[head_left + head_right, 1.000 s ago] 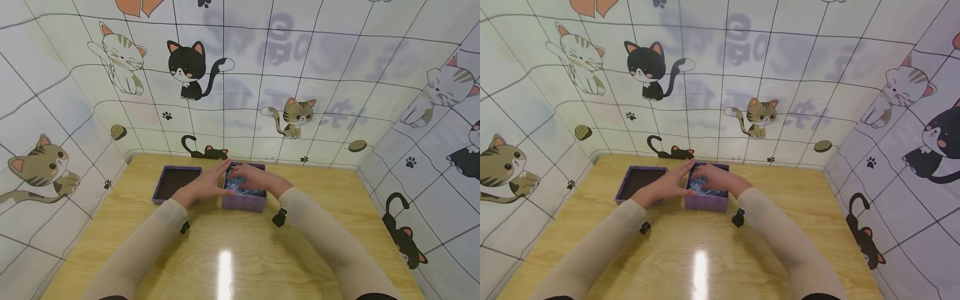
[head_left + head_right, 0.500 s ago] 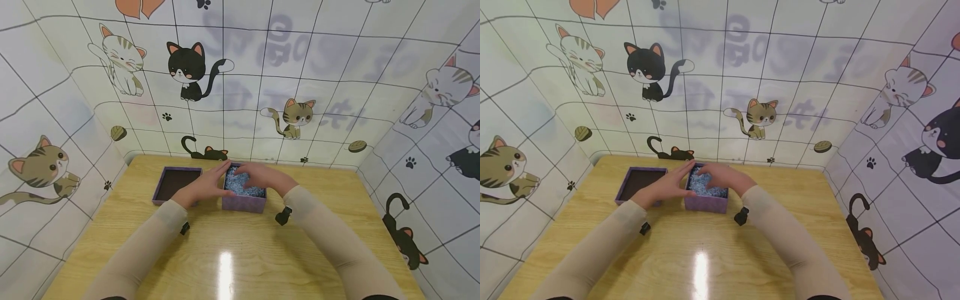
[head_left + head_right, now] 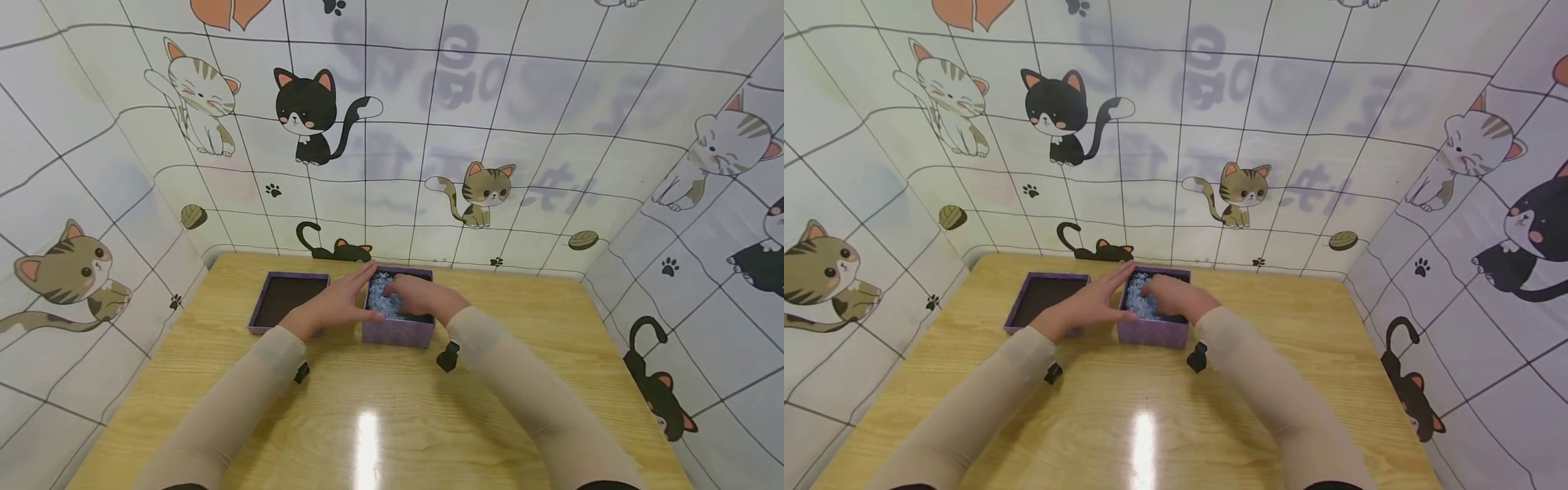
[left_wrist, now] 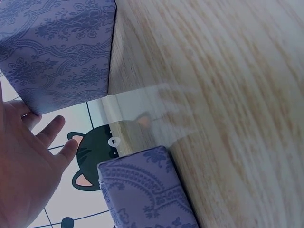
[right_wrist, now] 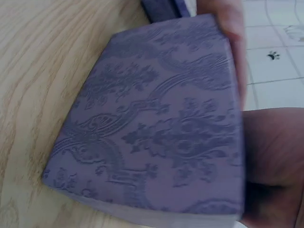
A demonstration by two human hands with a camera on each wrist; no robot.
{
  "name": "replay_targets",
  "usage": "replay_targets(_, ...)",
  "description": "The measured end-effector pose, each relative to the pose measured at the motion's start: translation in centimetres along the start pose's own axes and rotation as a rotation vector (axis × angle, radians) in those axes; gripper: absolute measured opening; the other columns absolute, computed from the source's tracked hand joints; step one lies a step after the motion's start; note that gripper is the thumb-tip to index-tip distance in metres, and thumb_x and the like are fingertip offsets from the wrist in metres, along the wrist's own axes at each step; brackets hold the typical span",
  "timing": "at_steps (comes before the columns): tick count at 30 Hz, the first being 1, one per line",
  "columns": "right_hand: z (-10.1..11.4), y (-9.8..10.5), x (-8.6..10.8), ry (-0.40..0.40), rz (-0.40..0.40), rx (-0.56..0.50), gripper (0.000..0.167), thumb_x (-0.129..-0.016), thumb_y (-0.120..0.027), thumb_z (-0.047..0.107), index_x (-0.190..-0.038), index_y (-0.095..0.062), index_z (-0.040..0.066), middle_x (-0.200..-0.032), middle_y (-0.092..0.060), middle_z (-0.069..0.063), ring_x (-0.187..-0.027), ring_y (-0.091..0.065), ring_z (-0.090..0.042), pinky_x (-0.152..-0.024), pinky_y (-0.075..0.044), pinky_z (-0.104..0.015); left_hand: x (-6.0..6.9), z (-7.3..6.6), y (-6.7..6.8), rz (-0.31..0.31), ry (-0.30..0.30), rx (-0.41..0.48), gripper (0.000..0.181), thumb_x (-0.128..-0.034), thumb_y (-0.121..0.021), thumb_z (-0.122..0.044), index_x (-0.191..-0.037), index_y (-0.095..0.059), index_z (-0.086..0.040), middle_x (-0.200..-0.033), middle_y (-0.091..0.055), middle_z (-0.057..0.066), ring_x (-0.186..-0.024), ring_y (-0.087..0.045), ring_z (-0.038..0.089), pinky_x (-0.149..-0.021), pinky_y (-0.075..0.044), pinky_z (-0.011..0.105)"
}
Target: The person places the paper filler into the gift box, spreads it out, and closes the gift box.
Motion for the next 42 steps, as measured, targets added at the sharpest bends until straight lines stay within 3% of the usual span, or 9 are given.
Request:
replay_targets(8,-0.4,0.6,0.2,0.003,-0.014,-0.054,0.051,-0.103,-0.080,0.005,-0.152,-0.067,0.006,-0.154,-0.064,-0.014,-0.142,-0.060,-0.032,-0.114,-0.053,-0.045,0.0,0.0,0.0,0.015,0.007,0.010,0.125,-0.0898,-0.075,-0.081,-0.180,-0.003,-0.033,-0.186,-0.001,-0.007,-0.165,-0.028,0.038,-0.126,-0.034,0.067)
replay_targets(14,-0.4,2.1,1.8,0.026,-0.125,-0.205,0.055,-0.103,-0.083,0.015,-0.154,-0.065,0.009,-0.154,-0.063,-0.011,-0.133,-0.066,-0.031,-0.106,-0.058,-0.047,0.0,-0.1,0.0,0.021,0.022,0.047,0.126,-0.0900,-0.078,-0.078,-0.181,-0.006,-0.027,-0.186,0.000,-0.006,-0.163,-0.031,0.042,-0.123,-0.037,0.069)
replay_targets(19,-0.4,0.9,1.1,-0.028,-0.178,-0.310,0.065,-0.103,-0.084,0.028,-0.160,-0.060,0.011,-0.162,-0.053,-0.018,-0.145,-0.056,-0.036,-0.111,-0.054,-0.052,0.1,0.1,0.0,0.020,0.032,0.053,0.124,-0.0912,-0.077,-0.077,-0.181,-0.004,-0.030,-0.187,0.001,-0.005,-0.163,-0.032,0.043,-0.122,-0.037,0.070)
replay_targets(23,-0.6,-0.6,-0.2,-0.116,-0.179,-0.299,0.068,-0.101,-0.086,0.026,-0.161,-0.058,0.013,-0.166,-0.045,-0.023,-0.147,-0.052,-0.039,-0.113,-0.052,-0.054,0.0,0.1,-0.1,0.019,0.032,0.044,0.123,-0.0911,-0.076,-0.078,-0.180,-0.002,-0.035,-0.186,0.003,-0.010,-0.161,-0.036,0.043,-0.120,-0.040,0.069)
replay_targets(26,-0.6,-1.5,-1.1,-0.133,-0.180,-0.259,0.064,-0.101,-0.086,0.023,-0.159,-0.061,0.009,-0.161,-0.053,-0.021,-0.146,-0.053,-0.039,-0.115,-0.050,-0.053,0.0,0.1,-0.1,0.017,0.029,0.033,0.122,-0.0911,-0.076,-0.078,-0.179,-0.001,-0.039,-0.184,0.004,-0.015,-0.161,-0.037,0.042,-0.121,-0.040,0.068)
replay_targets(33,-0.3,-2.4,-2.4,-0.122,-0.163,-0.191,0.060,-0.105,-0.080,0.020,-0.157,-0.060,-0.001,-0.155,-0.062,-0.020,-0.147,-0.055,-0.038,-0.121,-0.046,-0.050,-0.1,0.1,0.0,0.018,0.014,0.035,0.119,-0.0929,-0.075,-0.077,-0.178,0.000,-0.039,-0.187,-0.001,-0.002,-0.163,-0.031,0.044,-0.124,-0.034,0.069)
replay_targets(38,-0.6,-1.9,-1.4,-0.069,-0.165,-0.277,0.061,-0.104,-0.081,0.020,-0.158,-0.059,0.002,-0.160,-0.060,-0.016,-0.148,-0.055,-0.035,-0.120,-0.047,-0.049,0.0,0.2,0.0,0.025,0.027,0.041,0.121,-0.0915,-0.075,-0.078,-0.178,0.001,-0.041,-0.187,-0.001,-0.002,-0.161,-0.035,0.044,-0.122,-0.038,0.069)
replay_targets(42,-0.7,-1.0,0.0,-0.103,-0.216,-0.374,0.059,-0.102,-0.084,0.019,-0.156,-0.063,0.006,-0.158,-0.061,-0.014,-0.146,-0.057,-0.034,-0.116,-0.051,-0.051,0.1,0.1,-0.1,0.030,0.039,0.048,0.122,-0.0909,-0.076,-0.078,-0.178,0.001,-0.042,-0.187,0.000,-0.005,-0.160,-0.037,0.044,-0.121,-0.040,0.069)
Point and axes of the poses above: each hand's wrist, its own x-axis away from the middle knuckle, its own y-axis out of the back of the hand, z = x × y, the point moved 4 cm from there along -x, towards the middle knuckle
